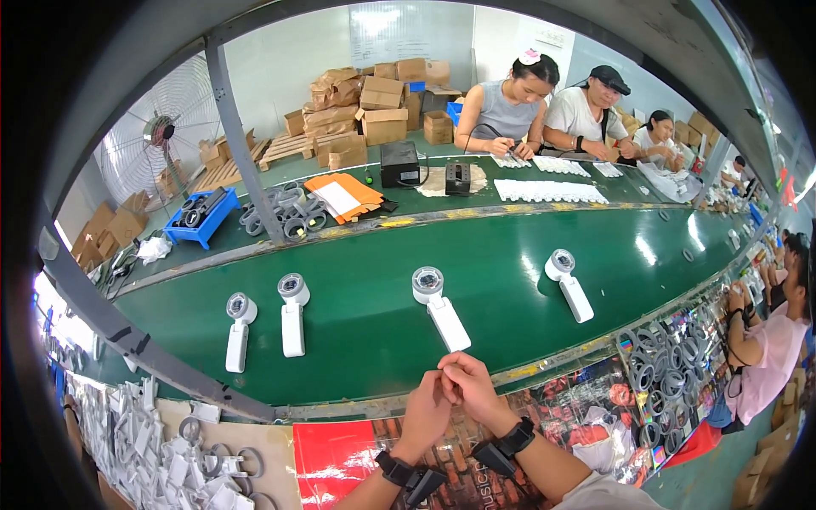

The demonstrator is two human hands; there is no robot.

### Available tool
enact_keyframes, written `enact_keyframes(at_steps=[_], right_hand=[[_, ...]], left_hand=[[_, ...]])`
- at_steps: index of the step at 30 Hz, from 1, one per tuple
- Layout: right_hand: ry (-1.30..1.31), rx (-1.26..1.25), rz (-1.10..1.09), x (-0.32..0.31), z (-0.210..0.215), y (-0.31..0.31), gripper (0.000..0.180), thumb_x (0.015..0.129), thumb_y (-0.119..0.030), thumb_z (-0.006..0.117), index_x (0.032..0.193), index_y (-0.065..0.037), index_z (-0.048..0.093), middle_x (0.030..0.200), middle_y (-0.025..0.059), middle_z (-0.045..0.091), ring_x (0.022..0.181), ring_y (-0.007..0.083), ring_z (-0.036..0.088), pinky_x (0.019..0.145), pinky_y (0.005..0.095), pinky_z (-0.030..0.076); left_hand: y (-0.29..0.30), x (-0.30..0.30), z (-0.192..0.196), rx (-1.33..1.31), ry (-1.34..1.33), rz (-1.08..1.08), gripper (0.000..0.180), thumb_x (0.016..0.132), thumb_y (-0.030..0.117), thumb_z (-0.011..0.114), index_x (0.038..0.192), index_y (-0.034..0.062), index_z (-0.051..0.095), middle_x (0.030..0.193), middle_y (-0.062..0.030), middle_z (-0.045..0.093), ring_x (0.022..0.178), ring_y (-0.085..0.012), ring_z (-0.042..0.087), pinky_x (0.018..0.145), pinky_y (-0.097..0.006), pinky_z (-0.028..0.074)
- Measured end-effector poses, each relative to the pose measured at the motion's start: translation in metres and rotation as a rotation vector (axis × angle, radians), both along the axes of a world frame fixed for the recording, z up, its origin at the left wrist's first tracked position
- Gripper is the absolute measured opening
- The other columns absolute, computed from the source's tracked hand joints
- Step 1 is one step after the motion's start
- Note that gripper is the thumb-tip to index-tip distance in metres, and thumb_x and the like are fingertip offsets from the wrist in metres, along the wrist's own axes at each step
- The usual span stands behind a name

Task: The recorder is assembling small electronic fans at a factory workbench, fitting internal components into circular plastic housings.

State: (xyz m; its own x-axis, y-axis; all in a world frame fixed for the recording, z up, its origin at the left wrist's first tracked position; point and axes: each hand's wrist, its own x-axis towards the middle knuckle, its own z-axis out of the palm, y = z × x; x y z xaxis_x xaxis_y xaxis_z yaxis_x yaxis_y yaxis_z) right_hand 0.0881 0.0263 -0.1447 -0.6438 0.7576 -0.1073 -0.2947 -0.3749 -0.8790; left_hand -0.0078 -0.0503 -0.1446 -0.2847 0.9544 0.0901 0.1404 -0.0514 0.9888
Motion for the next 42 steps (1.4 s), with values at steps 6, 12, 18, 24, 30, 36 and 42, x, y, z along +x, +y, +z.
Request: enact_keyframes(at_steps=[6,12,18,24,30,36,42], right_hand=[[0.014,-0.005,-0.008,0.000,0.001,-0.001,0.009,0.092,-0.008,0.047,0.093,-0.002,0.053,0.059,0.0012,0.050,0.045,0.0078,0.045,0.040,0.0203,0.031],[0.012,0.013,-0.002,-0.001,0.000,0.000,0.009,0.093,-0.008,0.046,0.094,-0.003,0.053,0.060,0.0016,0.049,0.046,0.0083,0.045,0.040,0.0207,0.030],[-0.002,0.011,0.003,-0.001,0.001,-0.001,0.009,0.093,-0.009,0.045,0.094,-0.004,0.052,0.060,0.0021,0.048,0.047,0.0086,0.043,0.041,0.0210,0.029],[-0.001,-0.001,0.001,0.002,0.001,0.000,0.009,0.093,-0.008,0.045,0.094,-0.003,0.052,0.060,0.0023,0.048,0.046,0.0087,0.043,0.041,0.0210,0.030],[-0.009,0.004,0.017,0.003,-0.001,0.002,0.010,0.092,-0.008,0.045,0.094,-0.003,0.053,0.060,0.0035,0.049,0.046,0.0100,0.044,0.041,0.0210,0.030],[0.122,-0.138,-0.011,0.000,-0.001,0.003,0.010,0.092,-0.009,0.046,0.096,-0.003,0.053,0.062,0.0038,0.050,0.049,0.0117,0.046,0.043,0.0223,0.035],[0.130,0.049,-0.134,0.029,0.002,0.041,0.012,0.092,-0.013,0.049,0.096,-0.003,0.053,0.065,0.0035,0.050,0.053,0.0130,0.047,0.047,0.0252,0.036]], left_hand=[[-0.001,0.000,0.000,0.009,-0.008,0.001,0.021,0.083,-0.007,0.045,0.103,-0.0020,0.046,0.077,-0.0091,0.058,0.071,-0.0162,0.059,0.062,-0.027,0.046],[-0.001,-0.002,0.002,-0.026,-0.007,0.004,0.021,0.083,-0.005,0.048,0.104,-0.0025,0.047,0.077,-0.0136,0.061,0.075,-0.0227,0.063,0.068,-0.030,0.048],[0.000,0.001,0.001,0.038,-0.034,-0.001,0.022,0.083,-0.010,0.041,0.103,-0.0016,0.046,0.075,-0.0043,0.054,0.065,-0.0092,0.055,0.056,-0.023,0.044],[0.001,0.004,-0.002,0.043,-0.032,0.000,0.022,0.083,-0.010,0.041,0.103,-0.0018,0.046,0.075,-0.0047,0.054,0.065,-0.0097,0.055,0.056,-0.023,0.044],[0.000,0.002,0.002,-0.005,0.006,0.011,0.022,0.084,-0.007,0.045,0.105,-0.0021,0.046,0.075,-0.0062,0.057,0.067,-0.0112,0.056,0.058,-0.025,0.045],[-0.004,-0.003,-0.009,0.064,0.048,0.056,0.023,0.083,-0.005,0.046,0.106,-0.0025,0.045,0.077,-0.0114,0.060,0.066,-0.0163,0.058,0.058,-0.030,0.045],[0.008,0.005,-0.008,0.111,0.031,0.037,0.025,0.081,-0.004,0.047,0.105,-0.0013,0.044,0.073,-0.0122,0.059,0.064,-0.0204,0.059,0.058,-0.032,0.045]])
